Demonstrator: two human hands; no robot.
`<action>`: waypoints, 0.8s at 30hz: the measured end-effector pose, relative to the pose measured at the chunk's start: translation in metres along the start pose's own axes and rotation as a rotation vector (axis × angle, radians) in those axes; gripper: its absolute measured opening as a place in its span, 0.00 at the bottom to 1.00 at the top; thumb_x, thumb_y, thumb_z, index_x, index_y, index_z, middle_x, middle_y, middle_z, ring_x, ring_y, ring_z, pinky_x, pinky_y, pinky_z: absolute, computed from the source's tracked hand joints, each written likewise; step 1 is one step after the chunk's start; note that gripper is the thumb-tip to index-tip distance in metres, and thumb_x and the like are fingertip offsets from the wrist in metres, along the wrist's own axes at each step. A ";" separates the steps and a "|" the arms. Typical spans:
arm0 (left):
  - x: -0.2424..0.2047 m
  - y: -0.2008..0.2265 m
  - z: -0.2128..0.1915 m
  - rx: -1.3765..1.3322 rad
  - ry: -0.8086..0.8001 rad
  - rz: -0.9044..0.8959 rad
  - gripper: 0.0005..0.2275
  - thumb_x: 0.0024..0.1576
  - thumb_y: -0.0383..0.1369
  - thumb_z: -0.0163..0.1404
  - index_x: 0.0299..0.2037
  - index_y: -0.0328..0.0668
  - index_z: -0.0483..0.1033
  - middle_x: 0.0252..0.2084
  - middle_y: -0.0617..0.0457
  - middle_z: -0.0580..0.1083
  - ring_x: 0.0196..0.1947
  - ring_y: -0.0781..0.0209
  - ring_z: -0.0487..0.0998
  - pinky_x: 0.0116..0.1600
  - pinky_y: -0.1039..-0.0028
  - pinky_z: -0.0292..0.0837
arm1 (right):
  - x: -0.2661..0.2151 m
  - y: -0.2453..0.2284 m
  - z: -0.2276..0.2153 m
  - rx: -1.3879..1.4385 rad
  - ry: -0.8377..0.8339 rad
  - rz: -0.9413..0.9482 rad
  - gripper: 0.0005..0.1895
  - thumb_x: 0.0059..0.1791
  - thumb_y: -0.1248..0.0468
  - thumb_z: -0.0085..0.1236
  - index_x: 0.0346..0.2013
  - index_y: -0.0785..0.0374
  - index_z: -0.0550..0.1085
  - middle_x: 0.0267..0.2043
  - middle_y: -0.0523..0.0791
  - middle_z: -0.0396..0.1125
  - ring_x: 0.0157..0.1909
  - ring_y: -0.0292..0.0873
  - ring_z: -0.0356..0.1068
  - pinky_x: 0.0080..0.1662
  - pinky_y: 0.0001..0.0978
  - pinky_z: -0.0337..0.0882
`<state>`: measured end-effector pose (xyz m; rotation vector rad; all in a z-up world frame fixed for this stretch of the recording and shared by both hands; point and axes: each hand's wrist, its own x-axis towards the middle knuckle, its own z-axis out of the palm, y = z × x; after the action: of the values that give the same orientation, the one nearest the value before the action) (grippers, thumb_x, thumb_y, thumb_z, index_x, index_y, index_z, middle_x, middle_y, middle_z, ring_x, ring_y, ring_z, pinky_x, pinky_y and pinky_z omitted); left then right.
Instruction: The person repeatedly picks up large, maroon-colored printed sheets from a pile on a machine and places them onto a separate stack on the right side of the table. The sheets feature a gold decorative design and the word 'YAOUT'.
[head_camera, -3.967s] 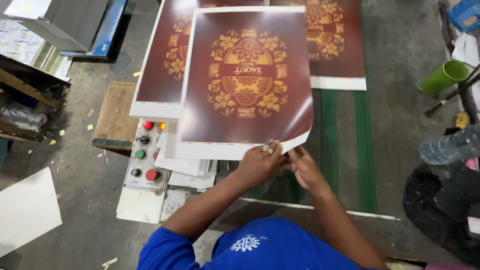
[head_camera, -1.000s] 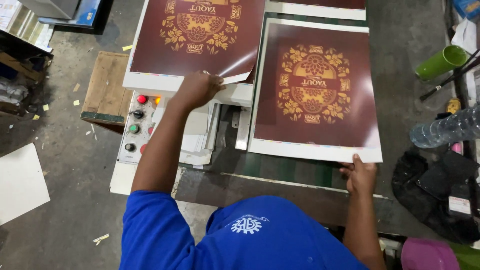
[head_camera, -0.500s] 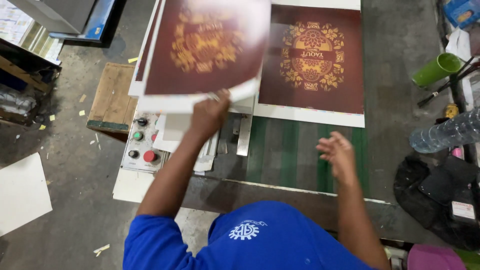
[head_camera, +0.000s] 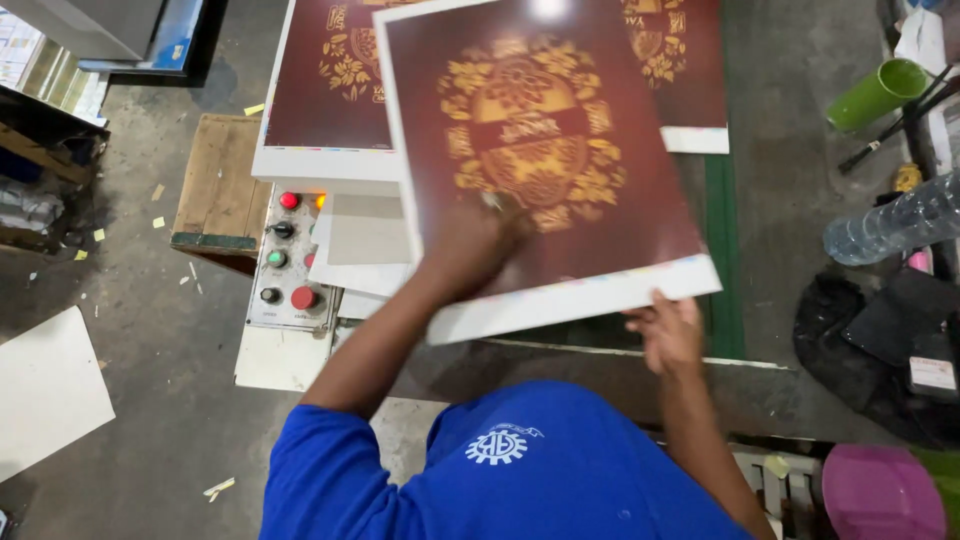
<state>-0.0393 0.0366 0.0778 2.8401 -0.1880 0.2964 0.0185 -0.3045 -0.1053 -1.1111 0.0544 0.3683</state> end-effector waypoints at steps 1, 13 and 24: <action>0.006 -0.036 0.023 -0.003 0.000 -0.001 0.13 0.64 0.37 0.52 0.50 0.35 0.77 0.36 0.39 0.78 0.37 0.43 0.79 0.39 0.55 0.74 | -0.006 0.001 -0.017 -0.002 0.001 0.001 0.19 0.57 0.63 0.53 0.60 0.65 0.64 0.43 0.48 0.72 0.36 0.43 0.76 0.31 0.30 0.75; 0.036 -0.165 0.053 0.350 0.077 -0.031 0.38 0.51 0.61 0.54 0.58 0.31 0.72 0.62 0.41 0.70 0.64 0.41 0.69 0.58 0.55 0.72 | -0.091 -0.018 -0.160 -0.220 0.381 -0.134 0.14 0.60 0.67 0.51 0.61 0.65 0.66 0.42 0.47 0.72 0.35 0.42 0.74 0.31 0.31 0.73; 0.038 -0.178 0.053 0.123 0.207 0.062 0.08 0.65 0.37 0.54 0.38 0.45 0.83 0.23 0.50 0.76 0.20 0.56 0.77 0.27 0.64 0.72 | -0.068 -0.001 -0.167 -0.316 0.320 -0.100 0.14 0.61 0.67 0.50 0.61 0.67 0.65 0.45 0.49 0.72 0.36 0.43 0.75 0.30 0.28 0.73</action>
<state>0.0353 0.1869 -0.0104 2.9017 -0.2224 0.6317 -0.0219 -0.4697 -0.1642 -1.4728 0.2291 0.1073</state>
